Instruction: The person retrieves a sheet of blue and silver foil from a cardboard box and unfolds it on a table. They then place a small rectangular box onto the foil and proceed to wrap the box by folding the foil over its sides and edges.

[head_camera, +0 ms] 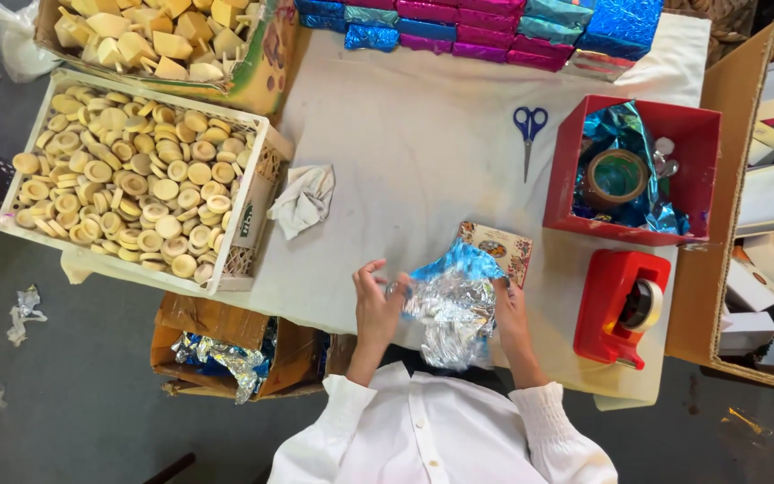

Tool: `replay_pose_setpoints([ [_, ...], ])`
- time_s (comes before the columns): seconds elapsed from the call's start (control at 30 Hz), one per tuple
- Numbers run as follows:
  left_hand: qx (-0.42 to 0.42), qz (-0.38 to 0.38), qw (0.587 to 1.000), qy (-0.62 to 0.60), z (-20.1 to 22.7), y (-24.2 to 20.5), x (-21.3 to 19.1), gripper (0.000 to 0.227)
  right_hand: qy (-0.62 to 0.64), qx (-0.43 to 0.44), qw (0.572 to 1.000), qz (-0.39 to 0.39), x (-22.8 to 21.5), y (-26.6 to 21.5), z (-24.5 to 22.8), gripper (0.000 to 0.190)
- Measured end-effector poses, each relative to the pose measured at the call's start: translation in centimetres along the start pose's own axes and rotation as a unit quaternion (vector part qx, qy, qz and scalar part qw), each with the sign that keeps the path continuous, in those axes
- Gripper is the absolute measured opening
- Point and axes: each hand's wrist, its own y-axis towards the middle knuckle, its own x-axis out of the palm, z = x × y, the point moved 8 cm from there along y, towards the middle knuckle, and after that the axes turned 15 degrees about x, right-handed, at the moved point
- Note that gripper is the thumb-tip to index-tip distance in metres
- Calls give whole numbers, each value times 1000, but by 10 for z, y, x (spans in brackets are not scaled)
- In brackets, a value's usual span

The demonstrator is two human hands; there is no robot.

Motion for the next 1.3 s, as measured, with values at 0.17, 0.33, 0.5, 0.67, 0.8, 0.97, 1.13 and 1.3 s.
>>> replay_pose_setpoints([
  [0.17, 329, -108, 859, 376, 124, -3, 31, 74, -12, 34, 996, 78, -4, 33, 40, 48],
  [0.33, 150, -135, 953, 225, 47, 43, -9, 26, 45, 71, 995, 58, 22, 18, -16, 43],
  [0.5, 72, -114, 990, -47, 30, 73, -27, 23, 88, 98, 991, 33, 41, 20, -14, 36],
  [0.67, -82, -17, 976, -199, -1, 84, -45, 33, -58, 26, 997, 34, 42, 35, 6, 30],
  [0.8, 6, -27, 988, -151, 32, 92, -44, 27, -203, -167, 964, 26, 110, -48, -129, 52],
  [0.97, 21, -236, 958, 159, 123, 79, -2, 24, -351, -320, 877, 74, 198, -130, -257, 71],
  [1.13, 65, -260, 955, 124, 105, 87, 3, 27, -428, -241, 871, -11, 215, -74, -205, 43],
  [1.3, 232, -181, 952, 83, 132, 96, -11, 57, -325, -45, 942, 63, 175, -35, -164, 27],
])
